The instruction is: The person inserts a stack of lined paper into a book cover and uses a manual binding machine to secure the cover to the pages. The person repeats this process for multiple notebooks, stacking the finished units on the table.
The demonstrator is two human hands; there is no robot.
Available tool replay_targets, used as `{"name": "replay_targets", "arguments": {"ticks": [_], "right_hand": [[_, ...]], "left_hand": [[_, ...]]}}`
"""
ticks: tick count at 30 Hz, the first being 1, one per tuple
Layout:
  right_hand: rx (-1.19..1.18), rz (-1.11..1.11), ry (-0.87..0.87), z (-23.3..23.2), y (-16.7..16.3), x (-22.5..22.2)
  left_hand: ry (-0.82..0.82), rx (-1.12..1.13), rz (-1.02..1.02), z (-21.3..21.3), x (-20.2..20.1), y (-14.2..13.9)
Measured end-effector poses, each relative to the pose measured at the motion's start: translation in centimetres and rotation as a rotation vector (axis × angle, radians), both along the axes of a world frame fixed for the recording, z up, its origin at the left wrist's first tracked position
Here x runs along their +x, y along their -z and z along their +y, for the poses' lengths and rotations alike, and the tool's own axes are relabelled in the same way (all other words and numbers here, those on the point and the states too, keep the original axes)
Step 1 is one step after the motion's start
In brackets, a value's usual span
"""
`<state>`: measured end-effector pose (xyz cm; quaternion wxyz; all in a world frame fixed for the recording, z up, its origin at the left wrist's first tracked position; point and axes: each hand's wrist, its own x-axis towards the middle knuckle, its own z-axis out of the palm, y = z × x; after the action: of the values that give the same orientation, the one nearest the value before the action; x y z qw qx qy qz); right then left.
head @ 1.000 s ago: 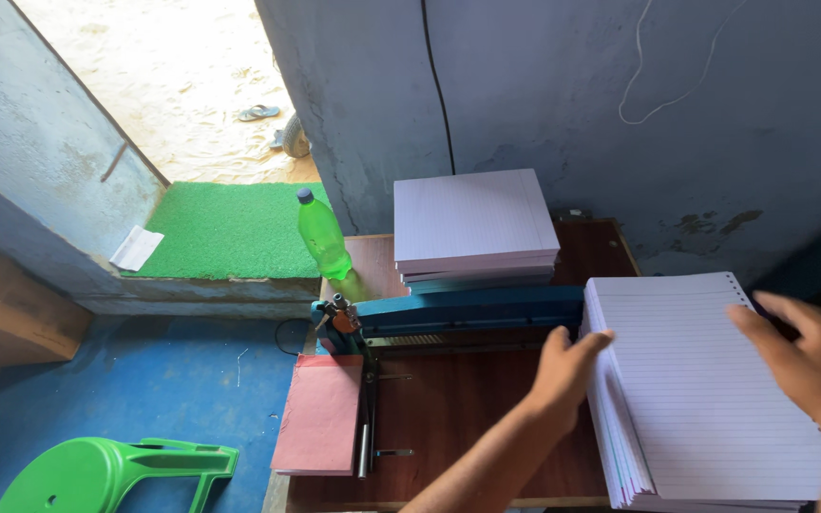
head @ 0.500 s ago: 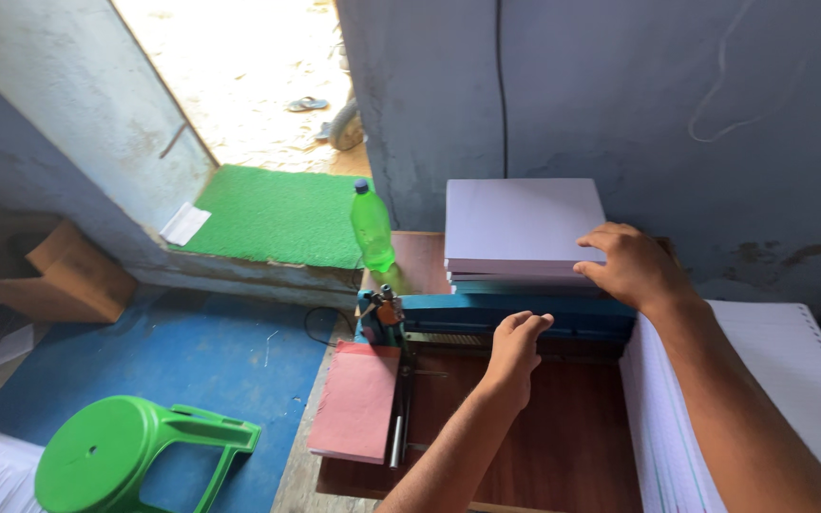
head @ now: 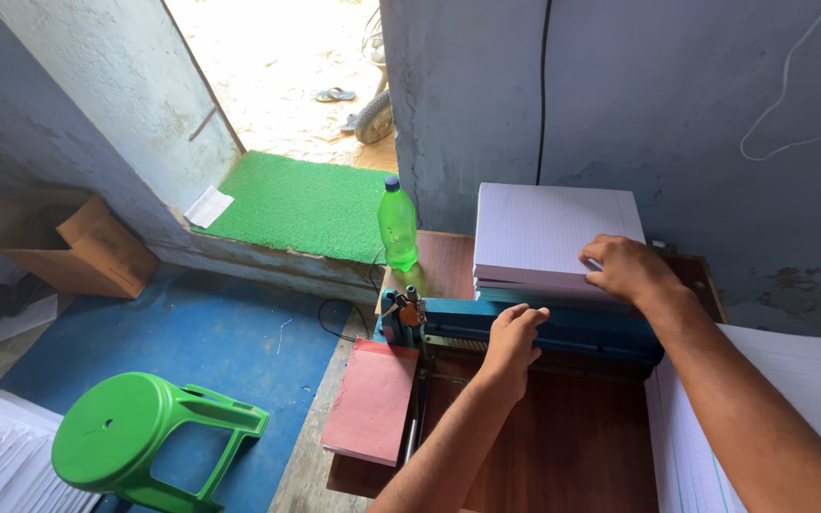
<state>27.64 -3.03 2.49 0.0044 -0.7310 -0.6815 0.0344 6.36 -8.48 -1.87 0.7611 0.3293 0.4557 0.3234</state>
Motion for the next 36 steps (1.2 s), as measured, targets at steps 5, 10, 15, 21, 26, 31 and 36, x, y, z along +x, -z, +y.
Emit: {"name": "replay_targets", "arguments": {"ticks": [5, 10, 15, 21, 26, 31, 36], "right_hand": [[-0.068, 0.084, 0.048, 0.7, -0.4, 0.7], [-0.126, 0.127, 0.103, 1.6, -0.5, 1.5], [-0.142, 0.168, 0.104, 2.2, -0.1, 2.1], [-0.081, 0.179, 0.074, 2.1, -0.3, 2.3], [-0.031, 0.212, 0.065, 1.8, -0.5, 2.3], [-0.012, 0.242, 0.072, 1.6, -0.5, 2.5], [0.020, 0.297, 0.094, 1.2, -0.5, 2.4]], "left_hand": [[0.012, -0.010, 0.020, 0.4, 0.2, 0.4], [0.021, -0.001, 0.026, 0.5, 0.5, 0.5], [0.045, 0.015, 0.019, 0.7, 0.9, 0.5], [0.063, 0.022, -0.021, 1.2, 1.3, 0.2], [0.028, 0.072, -0.096, 2.7, 2.9, -0.2], [-0.103, 0.080, -0.129, 6.2, 5.0, -1.1], [-0.217, 0.040, -0.159, 8.8, 5.9, -1.6]]}}
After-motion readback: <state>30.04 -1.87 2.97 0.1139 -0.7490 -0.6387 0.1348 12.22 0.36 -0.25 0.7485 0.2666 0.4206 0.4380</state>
